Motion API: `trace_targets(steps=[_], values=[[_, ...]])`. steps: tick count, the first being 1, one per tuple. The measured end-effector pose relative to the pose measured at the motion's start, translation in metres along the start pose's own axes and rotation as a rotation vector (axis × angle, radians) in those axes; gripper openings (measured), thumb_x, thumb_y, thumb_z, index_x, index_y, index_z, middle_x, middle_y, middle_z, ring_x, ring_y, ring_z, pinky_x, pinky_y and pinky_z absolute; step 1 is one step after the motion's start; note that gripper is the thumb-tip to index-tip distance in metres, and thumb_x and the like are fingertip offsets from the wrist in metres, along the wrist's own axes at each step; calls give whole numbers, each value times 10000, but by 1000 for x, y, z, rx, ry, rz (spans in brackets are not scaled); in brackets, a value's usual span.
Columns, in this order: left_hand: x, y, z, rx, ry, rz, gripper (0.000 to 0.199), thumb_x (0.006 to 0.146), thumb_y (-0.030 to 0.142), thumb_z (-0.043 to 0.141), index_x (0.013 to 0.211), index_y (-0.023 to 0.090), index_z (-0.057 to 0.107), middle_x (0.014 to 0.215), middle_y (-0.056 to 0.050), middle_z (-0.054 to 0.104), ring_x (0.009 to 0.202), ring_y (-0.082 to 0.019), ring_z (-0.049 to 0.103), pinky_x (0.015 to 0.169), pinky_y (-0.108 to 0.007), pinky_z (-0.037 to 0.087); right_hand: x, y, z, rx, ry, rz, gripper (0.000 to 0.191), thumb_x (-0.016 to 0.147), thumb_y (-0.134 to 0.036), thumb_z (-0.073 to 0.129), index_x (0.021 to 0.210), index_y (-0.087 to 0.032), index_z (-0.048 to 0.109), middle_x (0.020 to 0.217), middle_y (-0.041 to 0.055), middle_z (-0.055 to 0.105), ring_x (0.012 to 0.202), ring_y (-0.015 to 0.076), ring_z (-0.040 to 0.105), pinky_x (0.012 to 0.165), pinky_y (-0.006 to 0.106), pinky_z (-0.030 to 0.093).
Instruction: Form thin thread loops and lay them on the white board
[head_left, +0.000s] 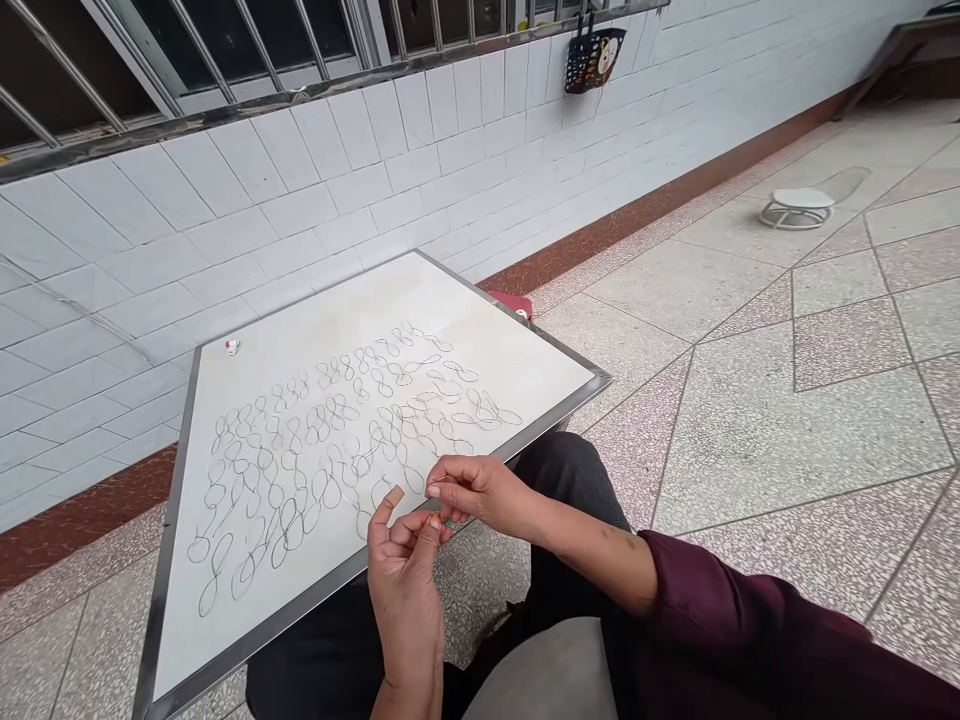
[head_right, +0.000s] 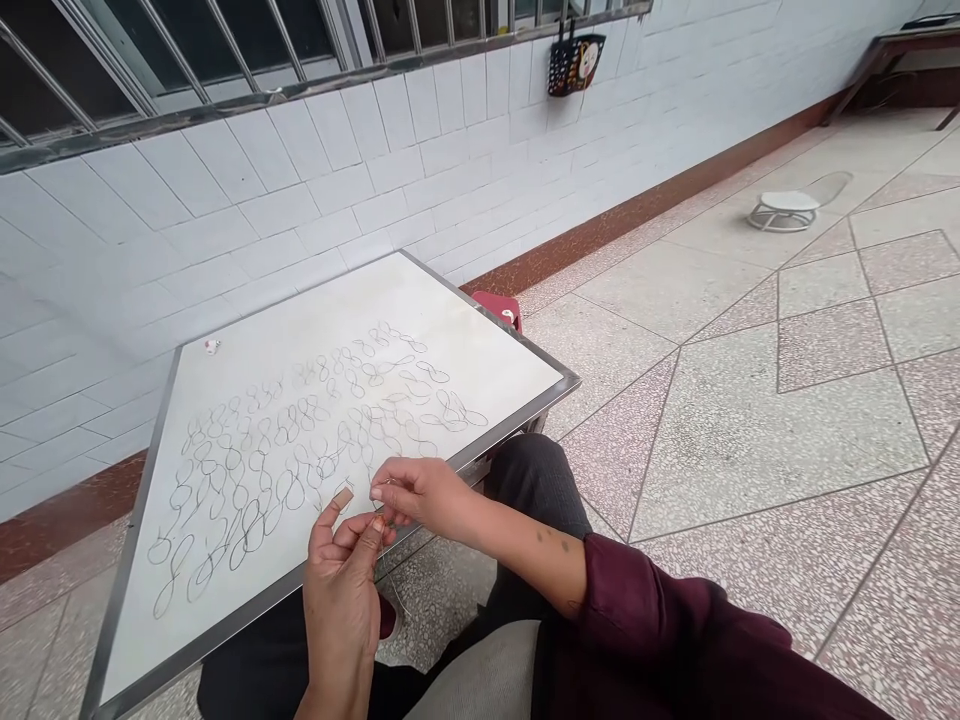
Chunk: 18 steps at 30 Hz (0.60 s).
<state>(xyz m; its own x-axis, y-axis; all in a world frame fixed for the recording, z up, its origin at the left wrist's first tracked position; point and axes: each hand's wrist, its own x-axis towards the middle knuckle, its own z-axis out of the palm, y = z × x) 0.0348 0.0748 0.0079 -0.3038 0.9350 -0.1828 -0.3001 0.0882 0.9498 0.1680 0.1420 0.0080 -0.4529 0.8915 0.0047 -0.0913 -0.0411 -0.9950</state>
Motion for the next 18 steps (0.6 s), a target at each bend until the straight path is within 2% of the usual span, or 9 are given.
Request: trace_targets(steps=[4, 9, 15, 18], values=[[-1, -1, -1, 70, -24, 46, 590, 801, 327, 776, 1317, 249, 501, 796, 22, 686, 763, -150, 635, 849, -333, 497, 0, 1, 2, -19, 27, 17, 177, 861, -364, 673, 830, -190, 678, 598, -43, 595, 548, 90, 544, 564, 208, 479], [-1, 1, -3, 124, -55, 8, 601, 792, 324, 781, 1320, 244, 504, 782, 29, 671, 729, -145, 614, 803, -313, 496, -1, 4, 3, -6, 22, 28, 152, 852, -333, 668, 807, -189, 679, 569, -51, 573, 542, 93, 534, 559, 211, 459], [4, 4, -3, 162, -163, -52, 664, 798, 314, 758, 1380, 216, 454, 698, 42, 644, 701, -154, 599, 799, -322, 484, 0, 10, 3, 137, -73, 30, 202, 865, -388, 648, 815, -193, 665, 583, -48, 583, 531, 116, 567, 575, 255, 476], [7, 6, -2, 171, -164, -74, 687, 784, 324, 768, 1384, 208, 453, 701, 45, 645, 694, -151, 600, 820, -328, 482, 1, 12, 0, 46, 22, -23, 193, 835, -377, 692, 793, -189, 689, 646, -33, 608, 606, 114, 562, 607, 243, 454]])
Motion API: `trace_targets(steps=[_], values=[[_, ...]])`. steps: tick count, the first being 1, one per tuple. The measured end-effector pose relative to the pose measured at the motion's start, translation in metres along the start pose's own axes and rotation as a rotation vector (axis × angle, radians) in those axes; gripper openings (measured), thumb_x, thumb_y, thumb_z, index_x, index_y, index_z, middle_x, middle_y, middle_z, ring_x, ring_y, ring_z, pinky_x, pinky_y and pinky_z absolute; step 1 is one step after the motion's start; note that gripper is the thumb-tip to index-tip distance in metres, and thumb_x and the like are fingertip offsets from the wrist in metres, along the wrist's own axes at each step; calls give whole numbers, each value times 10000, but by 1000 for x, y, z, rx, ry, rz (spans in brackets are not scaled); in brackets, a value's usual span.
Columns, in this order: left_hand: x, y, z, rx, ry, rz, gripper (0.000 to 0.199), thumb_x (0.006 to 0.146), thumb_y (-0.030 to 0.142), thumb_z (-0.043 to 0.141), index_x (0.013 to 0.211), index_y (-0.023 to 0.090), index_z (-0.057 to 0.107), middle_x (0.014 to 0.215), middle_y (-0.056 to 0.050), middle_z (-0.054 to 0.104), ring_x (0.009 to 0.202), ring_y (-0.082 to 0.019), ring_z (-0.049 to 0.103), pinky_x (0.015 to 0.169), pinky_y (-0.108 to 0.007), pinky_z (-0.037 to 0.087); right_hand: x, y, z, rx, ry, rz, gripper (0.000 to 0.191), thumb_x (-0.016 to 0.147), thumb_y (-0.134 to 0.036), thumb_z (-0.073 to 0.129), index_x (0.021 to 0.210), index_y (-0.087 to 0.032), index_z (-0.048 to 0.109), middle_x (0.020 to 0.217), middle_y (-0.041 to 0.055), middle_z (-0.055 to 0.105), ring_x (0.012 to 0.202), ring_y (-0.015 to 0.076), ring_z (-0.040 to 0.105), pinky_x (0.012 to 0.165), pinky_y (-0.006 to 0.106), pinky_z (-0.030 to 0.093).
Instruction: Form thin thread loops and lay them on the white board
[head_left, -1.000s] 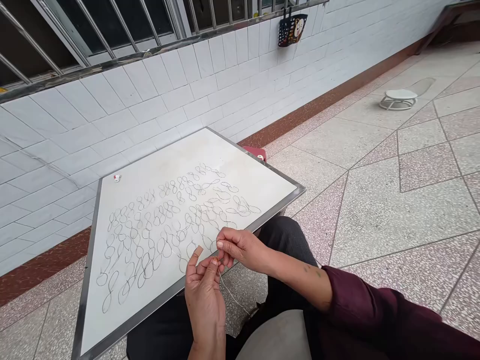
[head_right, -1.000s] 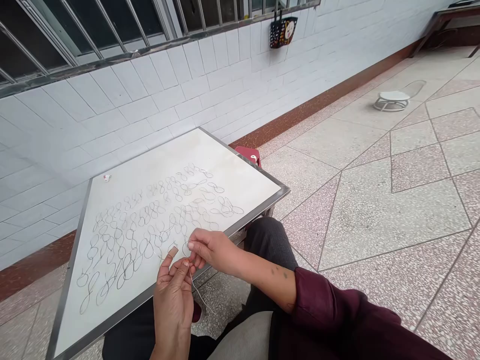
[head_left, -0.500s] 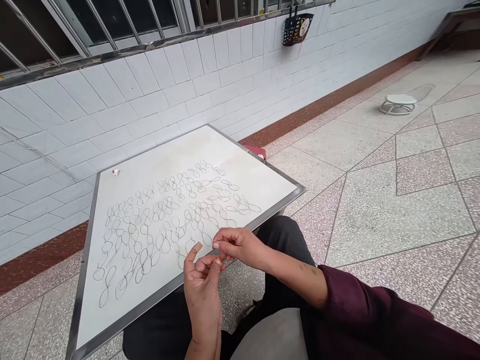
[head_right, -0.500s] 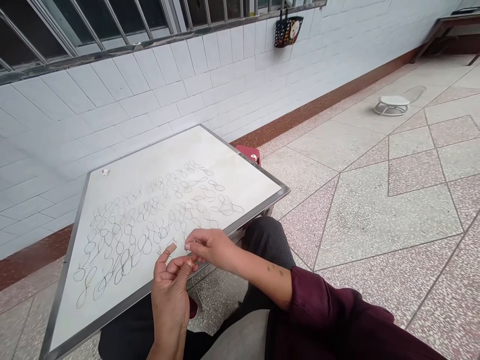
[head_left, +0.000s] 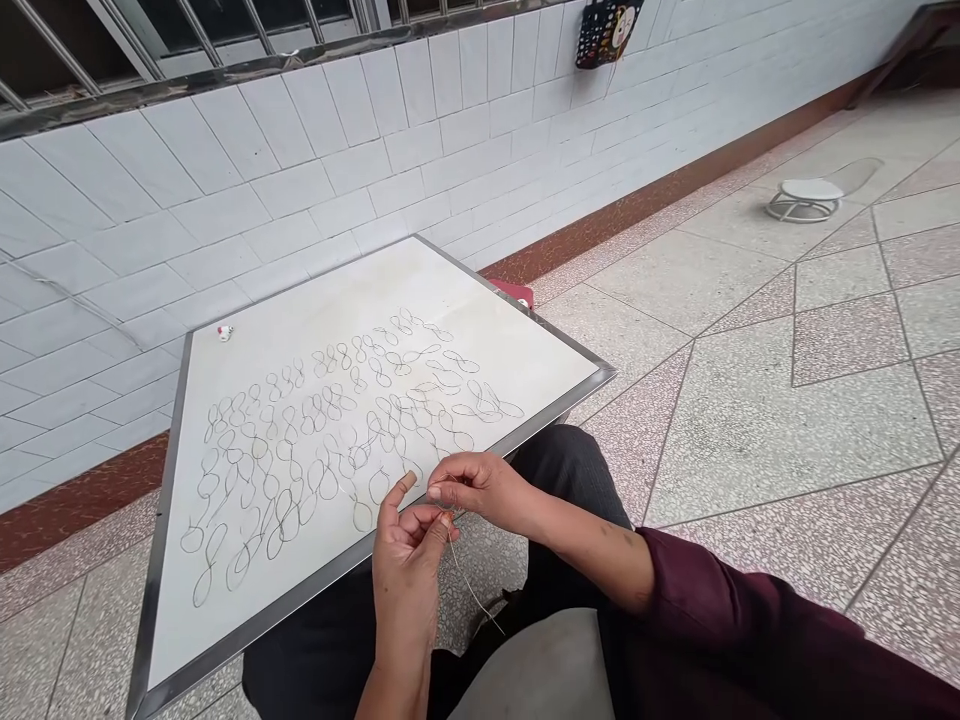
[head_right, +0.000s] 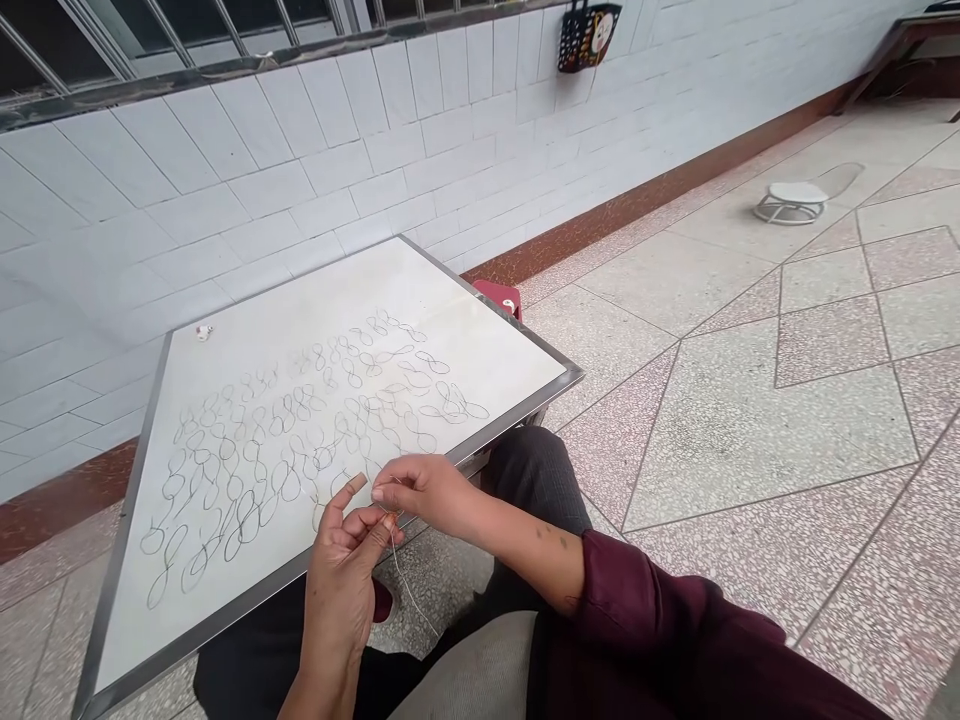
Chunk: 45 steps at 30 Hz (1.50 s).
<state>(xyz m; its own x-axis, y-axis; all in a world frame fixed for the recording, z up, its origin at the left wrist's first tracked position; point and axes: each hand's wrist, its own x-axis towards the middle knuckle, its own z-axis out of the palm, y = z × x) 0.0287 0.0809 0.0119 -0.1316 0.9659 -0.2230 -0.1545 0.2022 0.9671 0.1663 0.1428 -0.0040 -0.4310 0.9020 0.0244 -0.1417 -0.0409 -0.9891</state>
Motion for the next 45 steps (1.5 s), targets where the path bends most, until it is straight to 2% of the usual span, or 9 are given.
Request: trace_targets(steps=[3, 10, 16, 19, 21, 25, 30, 34, 45], values=[[-1, 3, 1, 13, 23, -10, 689, 784, 331, 767, 1386, 212, 453, 703, 52, 643, 696, -146, 599, 841, -327, 478, 0, 1, -2, -35, 57, -7, 191, 821, -371, 719, 791, -182, 713, 698, -20, 636, 661, 112, 560, 638, 234, 441], [3, 0, -4, 67, 42, 18, 691, 791, 354, 746, 1392, 200, 444, 712, 23, 664, 788, -190, 639, 836, -350, 473, -2, 2, -1, -3, 19, 20, 260, 867, -432, 671, 826, -177, 701, 755, 4, 680, 687, 124, 599, 676, 248, 492], [7, -10, -13, 114, 10, -15, 684, 784, 337, 734, 1393, 205, 454, 720, 23, 667, 692, -165, 607, 757, -320, 481, -6, 1, 7, -167, -10, -62, 184, 946, -325, 568, 854, -196, 660, 682, -26, 640, 610, 120, 602, 630, 247, 488], [8, -14, -12, 109, 5, -35, 663, 786, 339, 737, 1375, 180, 476, 695, 18, 655, 691, -170, 602, 743, -319, 484, -8, 2, 11, -368, 8, -134, 133, 948, -242, 543, 887, -203, 655, 682, -24, 623, 643, 132, 609, 667, 263, 481], [9, -14, -11, 83, 15, -46, 663, 774, 343, 752, 1358, 170, 492, 683, 19, 647, 685, -170, 601, 742, -323, 490, -8, 4, 11, -449, 34, -151, 120, 944, -217, 540, 999, -213, 646, 727, -19, 638, 664, 135, 606, 684, 271, 475], [11, -11, -11, 30, 66, 3, 652, 774, 343, 756, 1356, 200, 499, 727, 22, 652, 693, -155, 598, 779, -329, 495, -9, 13, 7, -271, 43, -119, 308, 955, -278, 550, 1256, -228, 509, 838, -11, 653, 673, 125, 592, 659, 262, 469], [9, -7, -14, 27, 155, 78, 625, 781, 333, 758, 1344, 213, 514, 756, 26, 652, 693, -134, 563, 776, -297, 480, -10, 27, 8, -29, 11, -82, 262, 896, -386, 662, 1073, -212, 578, 823, -15, 605, 690, 119, 554, 653, 258, 446], [6, -10, -16, 52, 145, 86, 619, 793, 348, 756, 1344, 211, 509, 751, 30, 650, 691, -132, 563, 787, -296, 483, -11, 29, 13, 80, 3, -56, 250, 884, -423, 675, 945, -190, 607, 814, 0, 625, 701, 124, 567, 682, 278, 465], [-1, -8, -17, 156, 91, 91, 563, 836, 404, 721, 1329, 214, 526, 815, 5, 657, 807, -167, 604, 875, -339, 485, -15, 23, 19, 62, 61, -43, 198, 842, -357, 691, 904, -196, 594, 713, -40, 555, 628, 105, 507, 605, 237, 413]])
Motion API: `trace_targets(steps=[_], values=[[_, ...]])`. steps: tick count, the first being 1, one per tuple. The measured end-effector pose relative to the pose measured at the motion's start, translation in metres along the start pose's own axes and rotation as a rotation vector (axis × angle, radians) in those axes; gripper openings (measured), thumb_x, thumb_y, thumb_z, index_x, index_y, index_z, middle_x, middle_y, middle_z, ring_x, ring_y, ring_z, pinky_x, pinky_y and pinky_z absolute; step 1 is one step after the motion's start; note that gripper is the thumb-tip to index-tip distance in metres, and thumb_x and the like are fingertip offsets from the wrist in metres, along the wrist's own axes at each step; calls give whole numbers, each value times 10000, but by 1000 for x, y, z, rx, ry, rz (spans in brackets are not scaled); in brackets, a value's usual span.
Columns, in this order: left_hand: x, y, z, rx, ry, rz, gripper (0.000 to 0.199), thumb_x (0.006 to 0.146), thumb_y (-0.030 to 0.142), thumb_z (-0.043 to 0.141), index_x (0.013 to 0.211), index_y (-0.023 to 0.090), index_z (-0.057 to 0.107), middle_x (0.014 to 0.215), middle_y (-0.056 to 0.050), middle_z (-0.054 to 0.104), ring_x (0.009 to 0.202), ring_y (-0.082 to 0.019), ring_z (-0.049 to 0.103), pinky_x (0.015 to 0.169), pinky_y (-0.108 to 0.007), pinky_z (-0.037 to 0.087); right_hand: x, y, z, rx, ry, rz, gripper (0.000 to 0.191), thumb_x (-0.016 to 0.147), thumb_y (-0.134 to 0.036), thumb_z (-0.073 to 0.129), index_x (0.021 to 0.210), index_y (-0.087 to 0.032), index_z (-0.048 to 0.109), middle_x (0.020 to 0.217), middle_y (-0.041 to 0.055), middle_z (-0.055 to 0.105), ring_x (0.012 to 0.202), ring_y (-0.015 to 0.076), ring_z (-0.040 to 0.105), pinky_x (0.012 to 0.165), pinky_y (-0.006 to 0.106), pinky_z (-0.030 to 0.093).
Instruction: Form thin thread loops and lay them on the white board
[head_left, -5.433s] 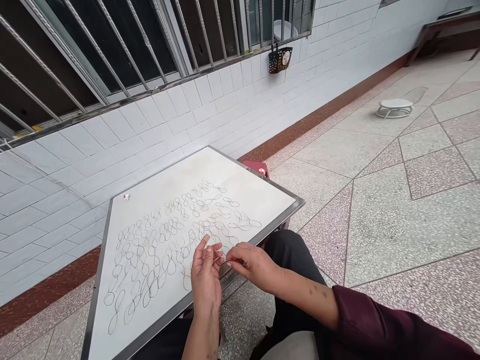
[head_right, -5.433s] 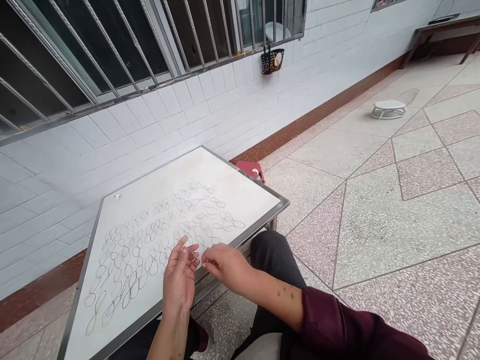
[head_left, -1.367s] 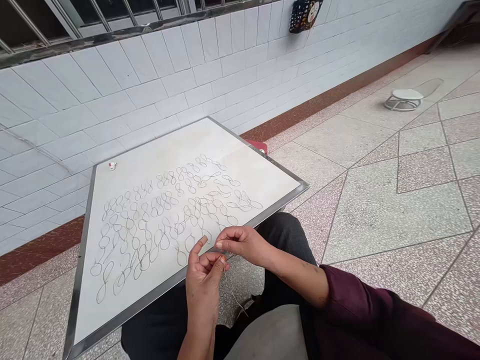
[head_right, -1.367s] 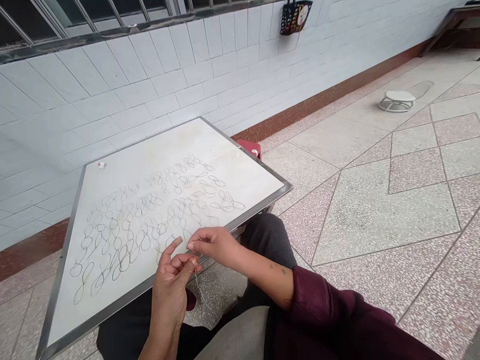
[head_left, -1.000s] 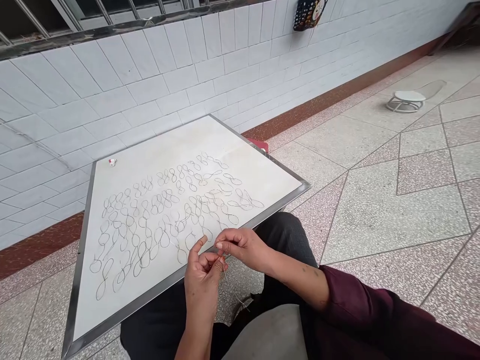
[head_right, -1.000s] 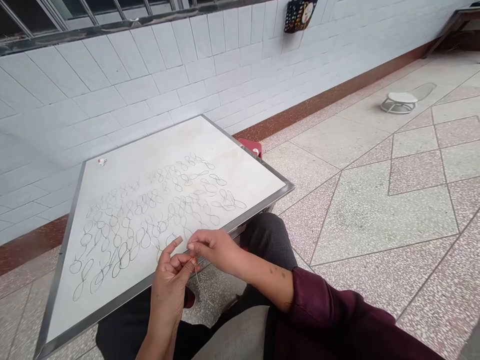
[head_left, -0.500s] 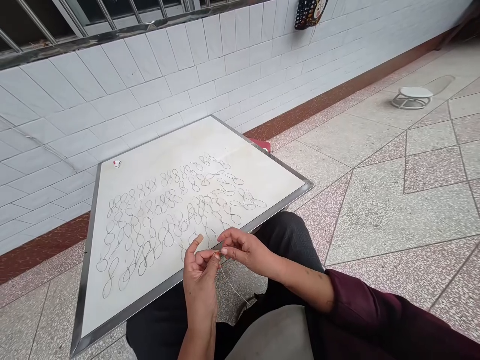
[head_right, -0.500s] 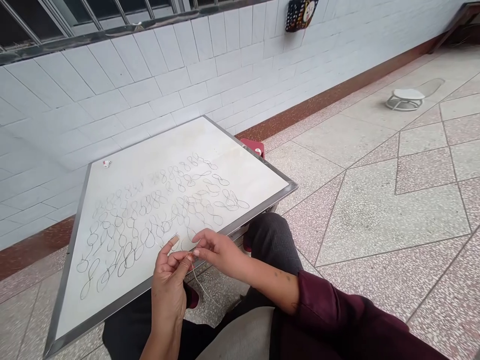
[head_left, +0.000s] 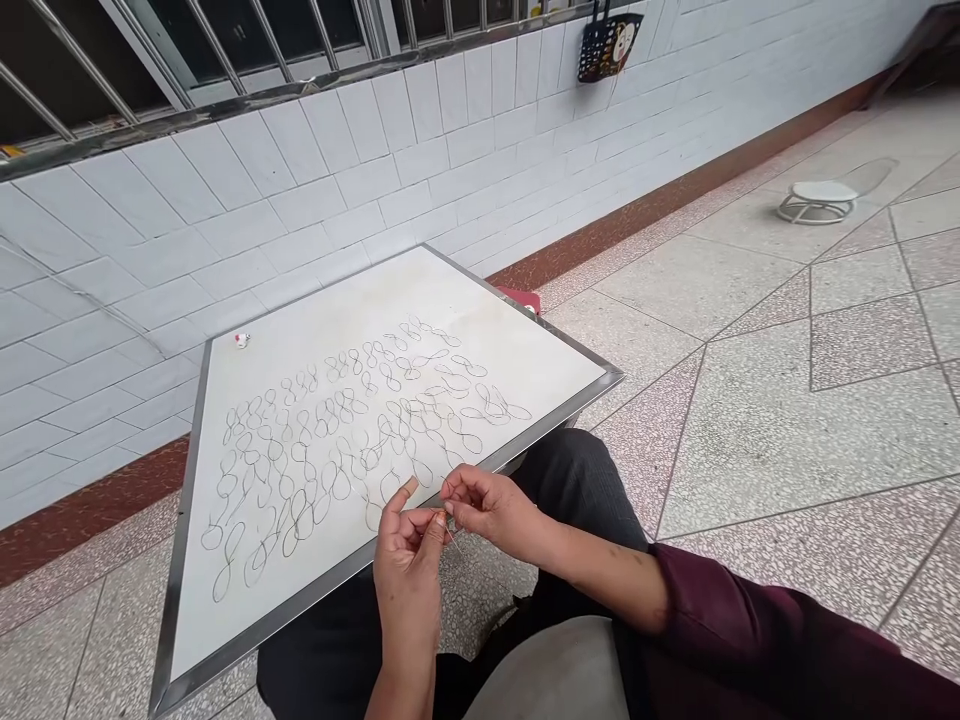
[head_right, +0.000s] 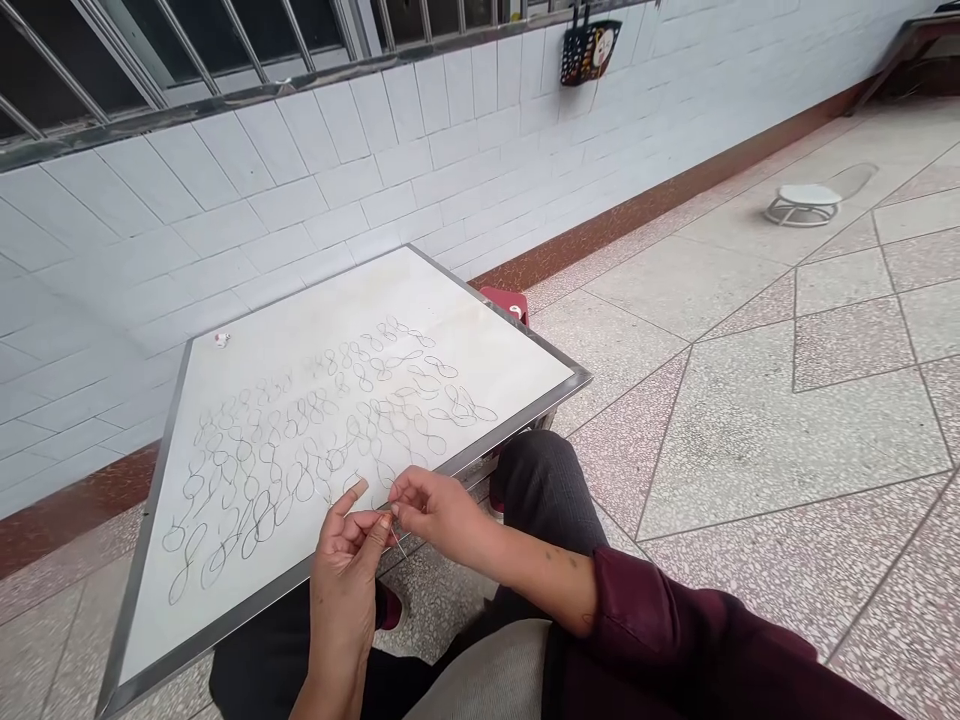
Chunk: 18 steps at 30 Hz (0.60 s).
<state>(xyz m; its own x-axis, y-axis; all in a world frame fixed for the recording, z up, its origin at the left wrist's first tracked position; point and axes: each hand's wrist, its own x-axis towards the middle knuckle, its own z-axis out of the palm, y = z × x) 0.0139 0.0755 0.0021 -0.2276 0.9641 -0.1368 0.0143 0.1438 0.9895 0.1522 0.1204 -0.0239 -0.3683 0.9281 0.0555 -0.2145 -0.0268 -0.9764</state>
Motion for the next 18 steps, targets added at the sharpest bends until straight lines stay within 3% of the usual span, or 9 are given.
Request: trace_targets(steps=[6, 9, 13, 18], values=[[0, 1, 2, 2, 38, -6, 580, 809, 414, 742, 1313, 209, 543, 792, 1, 663, 769, -169, 602, 765, -293, 477, -3, 2, 4, -159, 40, -75, 88, 866, -256, 639, 934, -206, 615, 738, -25, 550, 652, 120, 511, 613, 244, 434], [0, 1, 5, -22, 40, -25, 586, 794, 406, 751, 1297, 184, 549, 795, -17, 673, 739, -174, 603, 681, -282, 473, -4, 5, 5, -328, 82, -117, 141, 894, -176, 573, 1018, -219, 623, 829, 4, 570, 709, 139, 547, 646, 263, 462], [0, 3, 10, -138, 16, -53, 582, 769, 398, 768, 1264, 178, 556, 826, -25, 694, 765, -180, 653, 746, -310, 512, -6, 7, 5, -477, 92, -118, 250, 925, -124, 511, 1133, -234, 595, 944, 34, 574, 782, 157, 578, 716, 299, 495], [0, 1, 11, -213, -7, -96, 577, 787, 419, 761, 1274, 194, 549, 847, -23, 692, 806, -200, 691, 782, -343, 531, -6, 5, 6, -565, 93, -103, 243, 937, -127, 501, 1150, -225, 569, 999, 51, 576, 826, 175, 573, 752, 321, 487]])
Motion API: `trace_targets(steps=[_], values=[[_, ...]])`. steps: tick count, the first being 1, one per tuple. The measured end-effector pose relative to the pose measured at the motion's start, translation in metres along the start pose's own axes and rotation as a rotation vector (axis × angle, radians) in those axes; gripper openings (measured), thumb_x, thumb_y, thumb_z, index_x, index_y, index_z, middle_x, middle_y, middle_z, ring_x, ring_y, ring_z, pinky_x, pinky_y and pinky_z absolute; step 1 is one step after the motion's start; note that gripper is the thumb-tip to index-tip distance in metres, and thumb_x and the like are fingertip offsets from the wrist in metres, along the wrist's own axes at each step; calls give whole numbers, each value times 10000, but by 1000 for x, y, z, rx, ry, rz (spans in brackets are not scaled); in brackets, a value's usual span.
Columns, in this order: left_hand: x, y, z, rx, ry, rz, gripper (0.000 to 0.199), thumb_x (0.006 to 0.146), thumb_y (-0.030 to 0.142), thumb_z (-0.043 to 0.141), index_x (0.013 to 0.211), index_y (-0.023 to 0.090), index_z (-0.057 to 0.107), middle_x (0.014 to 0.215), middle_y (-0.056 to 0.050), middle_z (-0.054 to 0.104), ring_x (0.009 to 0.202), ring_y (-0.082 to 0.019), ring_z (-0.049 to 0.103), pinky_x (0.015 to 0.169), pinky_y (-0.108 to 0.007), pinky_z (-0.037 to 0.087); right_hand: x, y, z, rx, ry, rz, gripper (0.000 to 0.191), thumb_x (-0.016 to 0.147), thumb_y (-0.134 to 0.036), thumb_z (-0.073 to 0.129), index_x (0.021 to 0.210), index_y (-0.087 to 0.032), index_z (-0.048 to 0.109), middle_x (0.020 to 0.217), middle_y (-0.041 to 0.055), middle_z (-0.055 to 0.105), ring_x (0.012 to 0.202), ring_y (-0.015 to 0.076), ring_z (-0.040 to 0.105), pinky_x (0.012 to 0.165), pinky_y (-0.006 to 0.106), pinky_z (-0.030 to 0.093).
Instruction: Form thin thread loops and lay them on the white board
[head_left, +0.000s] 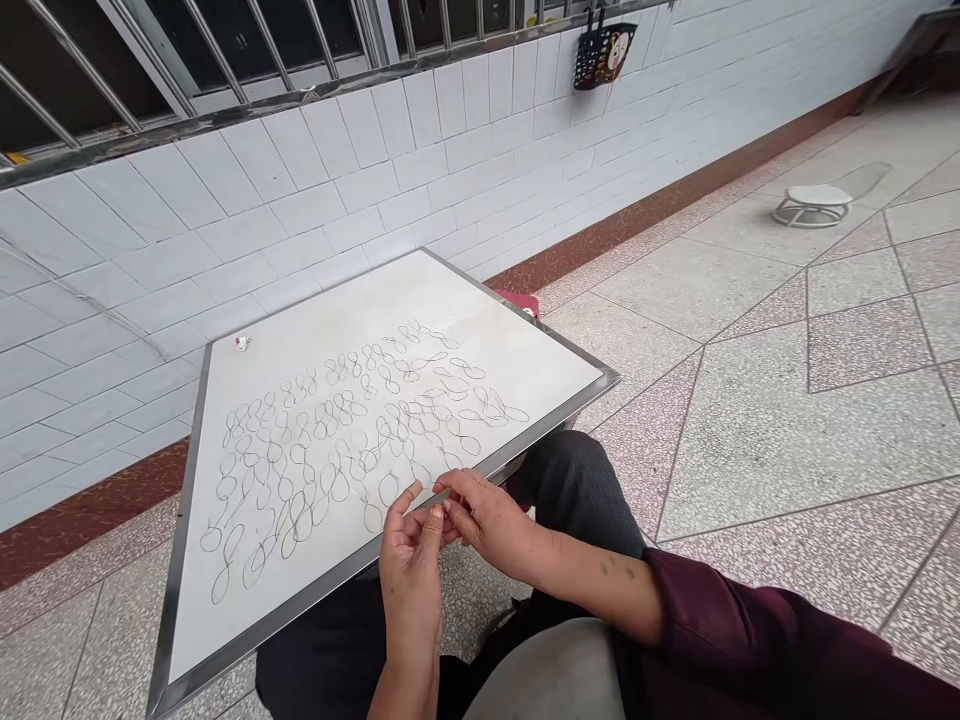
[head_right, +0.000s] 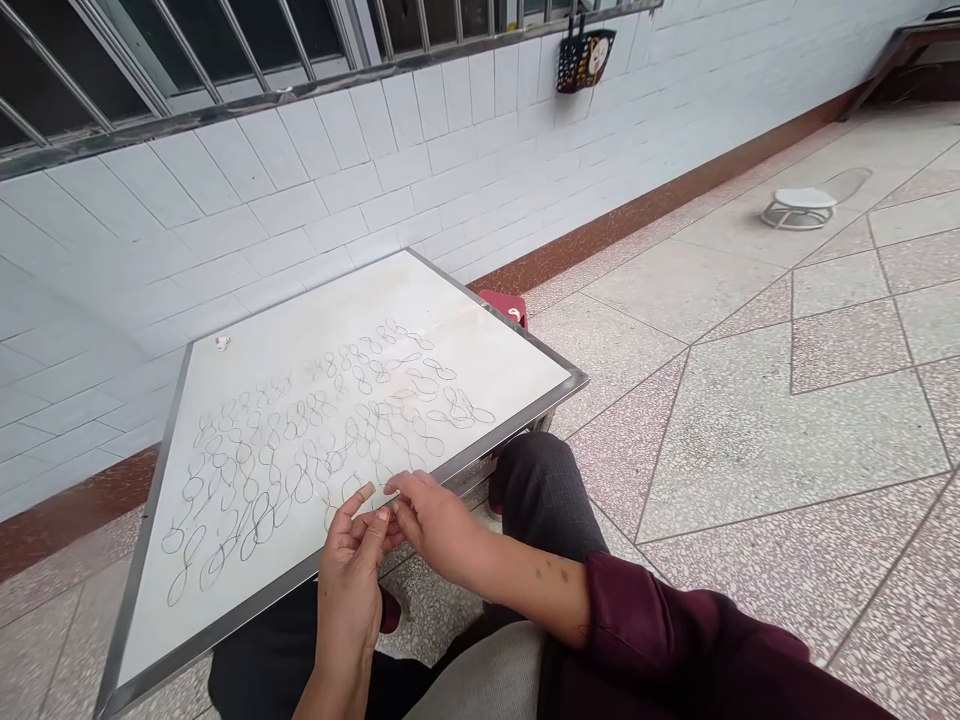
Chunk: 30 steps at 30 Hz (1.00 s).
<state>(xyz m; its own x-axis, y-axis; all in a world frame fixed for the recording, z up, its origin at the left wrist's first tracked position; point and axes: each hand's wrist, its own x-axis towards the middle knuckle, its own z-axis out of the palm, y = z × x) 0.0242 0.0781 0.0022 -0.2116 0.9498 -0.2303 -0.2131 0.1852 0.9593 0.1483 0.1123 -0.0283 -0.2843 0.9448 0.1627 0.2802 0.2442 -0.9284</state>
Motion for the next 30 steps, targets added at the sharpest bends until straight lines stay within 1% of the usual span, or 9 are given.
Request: trace_targets(steps=[4, 7, 10, 13, 19, 23, 27, 30], values=[[2, -1, -1, -44, 27, -44, 582, 766, 403, 777, 1248, 160, 562, 803, -27, 687, 803, -214, 698, 776, -353, 539, 0, 1, 2, 5, 8, -7, 199, 941, -135, 496, 1103, -219, 577, 975, 40, 577, 819, 169, 556, 741, 307, 472], [3, -1, -1, -95, 53, -94, 586, 732, 363, 805, 1224, 135, 583, 773, -25, 682, 775, -196, 691, 795, -348, 536, 0, 3, 4, 54, 27, -23, 185, 951, -139, 481, 1082, -219, 583, 987, 38, 587, 846, 168, 558, 753, 300, 473], [4, 0, 0, -139, 77, -126, 569, 678, 340, 841, 1163, 137, 625, 727, -6, 668, 731, -169, 673, 780, -321, 533, 0, 5, 7, 107, 52, -22, 183, 948, -132, 471, 1060, -216, 588, 990, 36, 589, 880, 170, 560, 790, 307, 479], [5, -1, 1, -173, 73, -144, 534, 635, 317, 866, 1094, 142, 659, 711, -2, 662, 719, -167, 670, 760, -318, 536, -1, 8, 8, 156, 62, -25, 189, 947, -129, 455, 1051, -214, 588, 990, 36, 577, 897, 170, 555, 807, 315, 485], [6, -3, 3, -177, 66, -144, 517, 621, 282, 871, 1080, 140, 680, 759, -23, 690, 691, -158, 665, 781, -339, 546, -1, 12, 11, 311, 46, 45, 143, 984, -232, 457, 1042, -219, 588, 1007, 37, 561, 819, 150, 567, 728, 300, 519], [8, -5, 2, -180, 65, -155, 516, 597, 283, 888, 1051, 129, 698, 773, -38, 702, 700, -151, 662, 754, -309, 544, 1, 14, 13, 401, 28, 97, 140, 984, -285, 477, 1033, -216, 588, 982, 32, 564, 746, 138, 566, 670, 290, 526], [8, -5, 0, -172, 65, -164, 534, 594, 288, 894, 1060, 121, 692, 779, -39, 702, 680, -138, 647, 742, -301, 546, 0, 16, 12, 404, 17, 92, 183, 990, -326, 491, 1066, -217, 618, 1028, 46, 556, 837, 154, 574, 739, 304, 532], [7, -4, -1, -127, 68, -149, 555, 622, 313, 878, 1109, 133, 682, 752, -29, 686, 693, -162, 655, 719, -323, 554, -2, 16, 10, 430, -43, 86, 231, 997, -382, 496, 1116, -224, 615, 1062, 52, 527, 839, 150, 573, 745, 310, 537]])
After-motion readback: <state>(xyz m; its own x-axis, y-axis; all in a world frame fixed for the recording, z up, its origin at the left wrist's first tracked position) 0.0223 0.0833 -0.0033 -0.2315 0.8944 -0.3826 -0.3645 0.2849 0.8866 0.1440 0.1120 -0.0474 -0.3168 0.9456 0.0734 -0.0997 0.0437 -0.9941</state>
